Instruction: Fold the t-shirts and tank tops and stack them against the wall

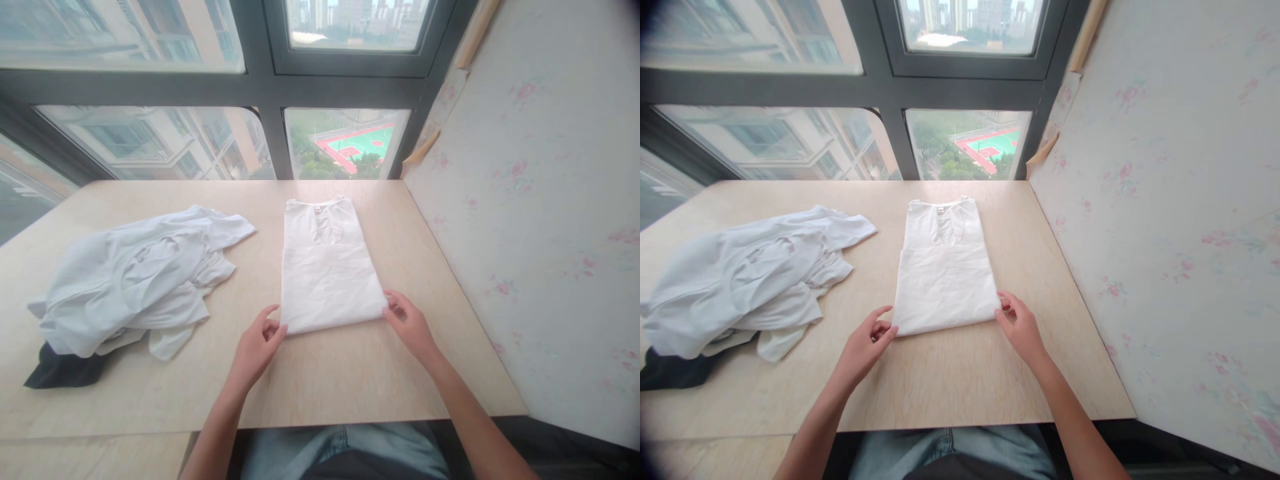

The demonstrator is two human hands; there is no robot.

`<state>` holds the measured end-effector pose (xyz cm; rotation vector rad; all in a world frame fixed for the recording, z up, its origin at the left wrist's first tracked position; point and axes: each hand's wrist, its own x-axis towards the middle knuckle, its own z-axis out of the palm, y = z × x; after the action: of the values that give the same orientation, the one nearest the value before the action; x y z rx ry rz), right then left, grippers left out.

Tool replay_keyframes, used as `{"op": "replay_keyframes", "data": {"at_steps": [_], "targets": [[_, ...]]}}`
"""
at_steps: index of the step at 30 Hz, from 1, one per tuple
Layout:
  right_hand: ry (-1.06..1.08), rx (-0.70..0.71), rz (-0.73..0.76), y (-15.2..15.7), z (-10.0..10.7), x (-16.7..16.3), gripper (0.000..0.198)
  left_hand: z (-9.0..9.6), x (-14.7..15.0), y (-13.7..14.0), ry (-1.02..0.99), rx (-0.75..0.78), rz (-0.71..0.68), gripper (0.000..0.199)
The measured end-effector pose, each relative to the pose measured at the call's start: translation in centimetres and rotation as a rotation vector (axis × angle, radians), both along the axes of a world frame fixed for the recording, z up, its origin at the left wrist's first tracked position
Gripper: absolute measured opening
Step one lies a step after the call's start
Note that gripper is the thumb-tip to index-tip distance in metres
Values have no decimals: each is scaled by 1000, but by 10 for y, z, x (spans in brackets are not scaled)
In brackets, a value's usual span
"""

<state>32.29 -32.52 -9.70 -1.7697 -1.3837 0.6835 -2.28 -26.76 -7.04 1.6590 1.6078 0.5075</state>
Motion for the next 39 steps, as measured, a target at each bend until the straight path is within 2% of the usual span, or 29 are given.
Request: {"op": "replay_keyframes", "data": {"at_steps": [5, 8, 12, 14, 16, 18, 19, 21, 23, 28, 32, 36, 39], "targets": [[-88, 10, 11, -2, 3, 1, 41, 1, 3, -13, 2, 36, 37, 53], [-153, -12, 24, -14, 3, 5, 37, 1, 2, -29, 19, 21, 4, 50], [-357, -5, 135, -35, -3, 7, 31, -1, 0, -59, 193, 39, -72, 43], [-413, 96, 150, -44, -3, 6, 30, 0, 0, -72, 351, 159, -71, 41], [-445, 243, 199, -50, 0, 5, 30, 2, 4, -81, 463, 400, -84, 38], [-471, 358, 335, -52, 6, 5, 33, 4, 11, -86, 478, 643, -187, 36], [-490, 378, 423, -52, 8, 5, 35, 4, 15, -87, 466, 715, -277, 35], [-546, 368, 554, -50, 10, 4, 42, 3, 24, -86, 473, 762, -452, 37], [-592, 351, 603, -44, 9, 5, 48, -1, 31, -82, 536, 751, -536, 38], [-585, 398, 579, -27, -2, 10, 51, -8, 36, -69, 662, 700, -555, 51], [-518, 400, 556, -21, -8, 14, 51, -5, 32, -60, 659, 673, -530, 45], [-406, 383, 502, -25, -10, 19, 38, -8, 21, -60, 556, 777, -461, 38], [-300, 320, 442, -38, -2, 25, 31, -10, 8, -71, 377, 817, -391, 34]]}}
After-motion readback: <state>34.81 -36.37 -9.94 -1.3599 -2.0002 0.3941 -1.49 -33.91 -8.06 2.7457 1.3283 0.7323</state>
